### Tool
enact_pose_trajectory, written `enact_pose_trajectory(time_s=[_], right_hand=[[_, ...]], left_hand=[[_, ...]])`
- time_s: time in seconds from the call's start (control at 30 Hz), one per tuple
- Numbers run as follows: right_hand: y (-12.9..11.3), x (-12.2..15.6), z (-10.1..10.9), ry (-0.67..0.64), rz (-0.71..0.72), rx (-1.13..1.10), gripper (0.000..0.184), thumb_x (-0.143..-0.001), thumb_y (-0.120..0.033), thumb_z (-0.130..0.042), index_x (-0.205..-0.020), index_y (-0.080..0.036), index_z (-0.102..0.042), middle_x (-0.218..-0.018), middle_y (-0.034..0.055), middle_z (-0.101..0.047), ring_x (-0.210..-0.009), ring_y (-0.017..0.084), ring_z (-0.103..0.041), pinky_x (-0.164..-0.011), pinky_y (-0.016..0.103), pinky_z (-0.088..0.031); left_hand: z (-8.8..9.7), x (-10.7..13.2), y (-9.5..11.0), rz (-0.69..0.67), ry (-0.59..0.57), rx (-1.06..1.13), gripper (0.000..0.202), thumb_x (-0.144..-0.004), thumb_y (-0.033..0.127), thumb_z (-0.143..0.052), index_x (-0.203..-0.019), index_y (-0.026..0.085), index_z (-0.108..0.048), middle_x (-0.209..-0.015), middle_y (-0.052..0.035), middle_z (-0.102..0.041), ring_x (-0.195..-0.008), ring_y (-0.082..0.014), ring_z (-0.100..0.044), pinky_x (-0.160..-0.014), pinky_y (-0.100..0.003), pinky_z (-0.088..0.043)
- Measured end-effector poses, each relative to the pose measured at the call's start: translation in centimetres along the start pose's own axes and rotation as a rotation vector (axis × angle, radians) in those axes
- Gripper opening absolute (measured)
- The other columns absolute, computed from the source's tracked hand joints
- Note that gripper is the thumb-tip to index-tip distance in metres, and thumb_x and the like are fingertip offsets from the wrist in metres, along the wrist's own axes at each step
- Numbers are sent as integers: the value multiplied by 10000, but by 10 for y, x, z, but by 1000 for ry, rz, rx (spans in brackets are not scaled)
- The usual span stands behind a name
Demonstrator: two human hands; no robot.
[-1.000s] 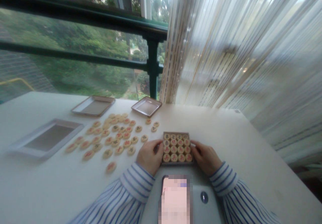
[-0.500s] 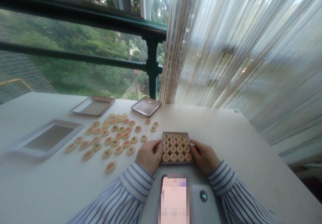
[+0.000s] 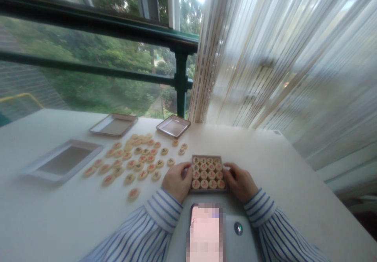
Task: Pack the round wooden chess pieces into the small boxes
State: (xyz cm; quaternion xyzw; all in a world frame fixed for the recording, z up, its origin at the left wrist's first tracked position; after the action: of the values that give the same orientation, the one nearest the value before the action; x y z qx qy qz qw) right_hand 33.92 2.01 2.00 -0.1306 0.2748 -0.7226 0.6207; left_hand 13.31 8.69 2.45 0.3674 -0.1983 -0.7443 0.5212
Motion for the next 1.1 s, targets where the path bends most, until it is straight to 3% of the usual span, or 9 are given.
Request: enact_pose_trajectory(time_s=[0.77,1.1], right_hand=[[4,-5,10,161,97,-65,306,-792,-305,-393,-953,-146,-598,-807,59,-636,-685,153,-548,-630,271,-439],[-23,-2,16,136,234,-95,251,-805,-299,-429,-930,-162,-599,-836,56,-618,-750,152,-543,-694,283,-436]], left_hand=[[13,10,1,-46,65,38,253,-735,268,-466,-885,153,-635,-891,-69,-672,-840,-185,-611,-747,-316,-493],[24,24,-8,-63,22,52,253,-735,275,-474,-887,152,-634,-850,-66,-681,-806,-180,-626,-717,-314,-506]])
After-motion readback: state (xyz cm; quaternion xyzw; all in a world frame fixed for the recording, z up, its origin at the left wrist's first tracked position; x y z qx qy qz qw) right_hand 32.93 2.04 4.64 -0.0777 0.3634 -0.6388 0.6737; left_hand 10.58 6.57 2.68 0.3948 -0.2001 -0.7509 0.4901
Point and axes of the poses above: each hand's wrist, its own x-axis away from the middle knuckle, its own z-axis out of the back of the hand, y = z × x, the point moved 8 cm from there along -x, towards the middle knuckle
